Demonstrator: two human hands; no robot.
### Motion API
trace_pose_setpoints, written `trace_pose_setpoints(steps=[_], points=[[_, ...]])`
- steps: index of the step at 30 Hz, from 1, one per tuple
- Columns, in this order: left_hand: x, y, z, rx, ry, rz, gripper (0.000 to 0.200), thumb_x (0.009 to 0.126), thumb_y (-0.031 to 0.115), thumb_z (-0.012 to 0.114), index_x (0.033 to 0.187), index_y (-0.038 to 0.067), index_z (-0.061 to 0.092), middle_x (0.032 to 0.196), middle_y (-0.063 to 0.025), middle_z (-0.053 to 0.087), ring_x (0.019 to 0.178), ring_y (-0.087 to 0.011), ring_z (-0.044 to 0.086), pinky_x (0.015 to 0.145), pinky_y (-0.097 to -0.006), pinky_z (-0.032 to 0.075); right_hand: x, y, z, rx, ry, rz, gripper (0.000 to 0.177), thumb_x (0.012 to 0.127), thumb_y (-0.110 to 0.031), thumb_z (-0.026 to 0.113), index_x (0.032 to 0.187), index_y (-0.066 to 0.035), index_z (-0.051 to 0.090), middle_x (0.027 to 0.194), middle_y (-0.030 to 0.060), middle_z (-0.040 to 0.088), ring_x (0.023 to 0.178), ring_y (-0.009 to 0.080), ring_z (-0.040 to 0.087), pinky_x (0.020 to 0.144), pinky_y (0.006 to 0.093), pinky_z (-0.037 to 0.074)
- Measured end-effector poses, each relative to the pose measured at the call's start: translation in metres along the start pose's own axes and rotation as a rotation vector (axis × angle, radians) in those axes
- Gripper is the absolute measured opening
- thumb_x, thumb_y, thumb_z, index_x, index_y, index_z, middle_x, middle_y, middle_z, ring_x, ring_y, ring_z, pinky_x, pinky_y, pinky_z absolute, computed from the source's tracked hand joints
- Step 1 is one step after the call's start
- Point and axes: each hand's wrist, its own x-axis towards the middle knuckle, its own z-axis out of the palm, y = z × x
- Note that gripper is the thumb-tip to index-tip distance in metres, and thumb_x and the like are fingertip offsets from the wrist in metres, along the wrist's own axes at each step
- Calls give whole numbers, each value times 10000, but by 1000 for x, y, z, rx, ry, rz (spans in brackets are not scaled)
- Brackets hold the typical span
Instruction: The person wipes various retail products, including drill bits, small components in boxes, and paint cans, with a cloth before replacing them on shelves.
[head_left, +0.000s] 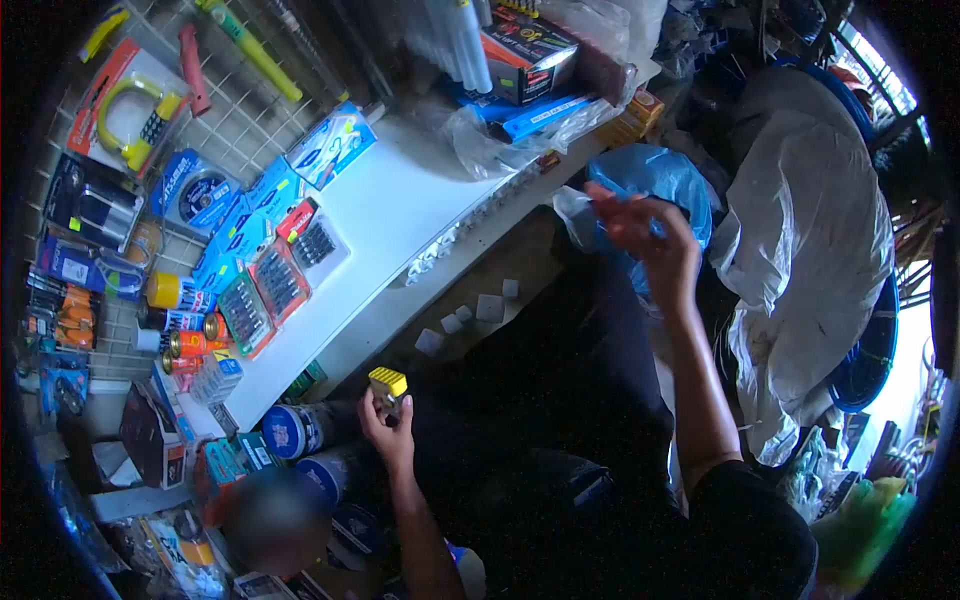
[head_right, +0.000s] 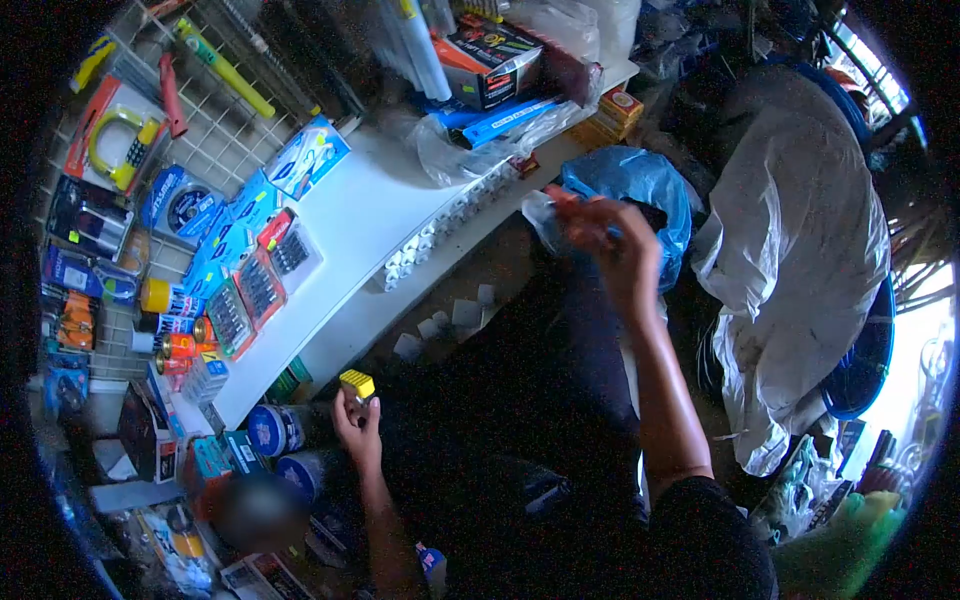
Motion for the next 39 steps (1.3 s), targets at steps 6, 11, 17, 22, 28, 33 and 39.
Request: trace_pose_setpoints(steps=[6,11,17,22,28,33,39], points=[[3,30,10,215,40,135,638,784,134,838,1337,25,540,1224,-163,603,1120,-315,606,981,-416,481,-5,81,-33,-163,-13,161,188,917,-13,691,1103,-24,716,1119,92,726,1019,178,682,936,305,500],[4,32,8,156,37,112,400,878,142,753,1216,-15,607,1132,-192,681,1043,-317,678,909,-398,526,-38,117,-33,-583,-289,-38,239,881,-87,717,1111,-21,706,1152,156,731,1106,311,694,944,387,523],[0,27,5,60,116,-77,233,944,152,682,1120,14,616,962,-170,697,924,-326,698,828,-405,532,-41,59,-5,-773,-457,205,326,926,-220,685,1237,-121,666,1269,117,680,1173,324,651,1088,498,403],[0,17,5,85,178,-39,217,993,150,616,1172,37,566,1028,-183,662,935,-364,674,856,-434,513,-32,38,13,-740,-487,25,427,843,-166,744,1243,-58,640,1281,155,654,1169,344,647,987,429,502],[1,43,6,84,138,-13,338,1025,176,575,1320,54,463,1088,-228,645,976,-403,662,859,-464,508,-38,67,30,-941,-707,58,528,848,-225,757,1333,-84,603,1563,165,400,1443,370,377,1153,524,346],[3,31,6,98,100,34,464,1037,176,549,1441,69,345,1103,-284,642,1017,-457,665,820,-480,523,-75,49,69,-891,-752,-9,485,872,-295,734,1316,-135,621,1538,126,429,1469,362,332,1134,711,254],[18,39,10,336,-88,1,564,1012,228,598,1471,59,318,1228,-292,604,1070,-488,631,865,-499,538,-79,45,83,-1037,-813,0,373,952,-356,635,1267,-158,651,1462,49,520,1479,323,317,1140,759,189]])
